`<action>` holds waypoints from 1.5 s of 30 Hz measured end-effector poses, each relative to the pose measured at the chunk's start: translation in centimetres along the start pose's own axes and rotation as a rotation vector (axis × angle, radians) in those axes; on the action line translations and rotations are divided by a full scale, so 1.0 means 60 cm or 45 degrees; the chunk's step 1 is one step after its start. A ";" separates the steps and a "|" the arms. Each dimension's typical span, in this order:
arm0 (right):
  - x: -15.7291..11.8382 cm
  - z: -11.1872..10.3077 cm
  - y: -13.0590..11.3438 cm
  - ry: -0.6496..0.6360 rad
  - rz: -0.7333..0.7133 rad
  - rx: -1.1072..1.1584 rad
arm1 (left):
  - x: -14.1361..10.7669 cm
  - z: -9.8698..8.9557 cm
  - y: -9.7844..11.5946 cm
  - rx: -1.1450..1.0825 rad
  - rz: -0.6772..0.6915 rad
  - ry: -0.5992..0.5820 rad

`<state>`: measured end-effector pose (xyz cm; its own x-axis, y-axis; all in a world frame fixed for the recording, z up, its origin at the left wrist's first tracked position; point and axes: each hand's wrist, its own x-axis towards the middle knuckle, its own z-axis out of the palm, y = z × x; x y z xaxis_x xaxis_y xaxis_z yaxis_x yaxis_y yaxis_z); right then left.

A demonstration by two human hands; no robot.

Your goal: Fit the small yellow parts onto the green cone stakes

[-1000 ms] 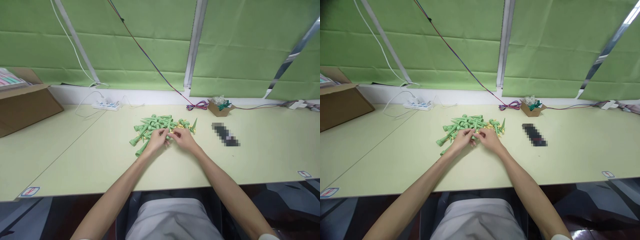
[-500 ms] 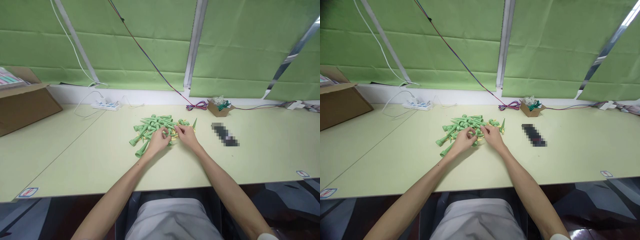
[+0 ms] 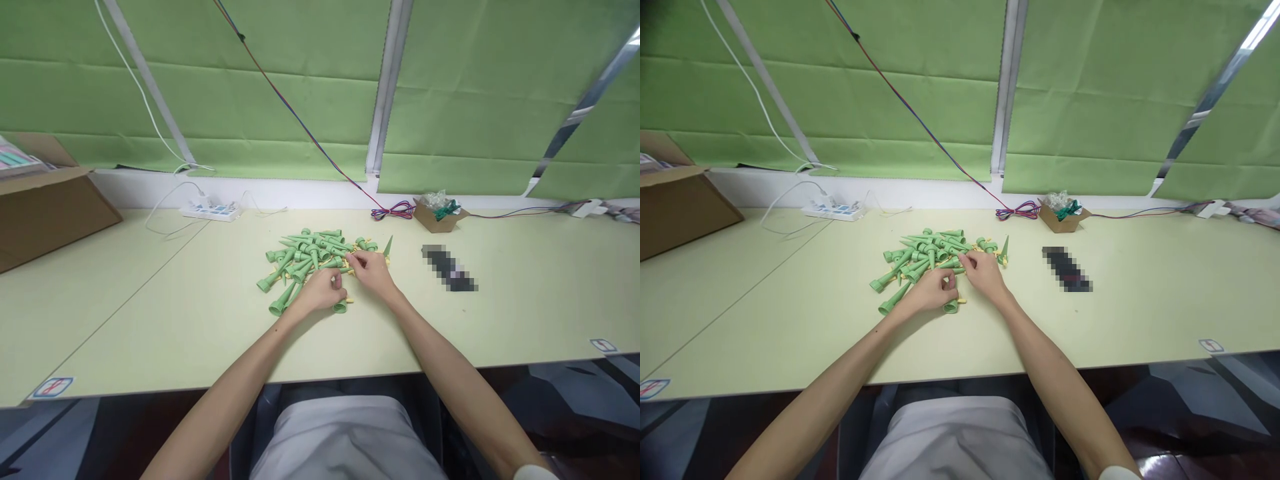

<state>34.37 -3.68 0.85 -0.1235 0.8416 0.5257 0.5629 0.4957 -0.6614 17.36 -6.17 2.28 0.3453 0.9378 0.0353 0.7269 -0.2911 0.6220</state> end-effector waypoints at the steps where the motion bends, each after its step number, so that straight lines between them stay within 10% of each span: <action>1: 0.000 0.000 0.000 -0.001 0.000 -0.003 | 0.001 0.000 -0.002 0.030 -0.019 0.031; 33: 0.007 -0.009 0.023 0.142 0.167 -0.096 | 0.001 0.001 -0.006 0.167 0.011 0.356; 45: 0.013 0.002 0.048 -0.002 0.096 -0.531 | -0.010 0.009 0.005 0.353 0.056 0.401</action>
<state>35.78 -1.56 -0.72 -0.0707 0.8728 0.4830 0.8527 0.3041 -0.4248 17.67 -6.94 2.03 0.2130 0.9228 0.3211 0.8624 -0.3320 0.3821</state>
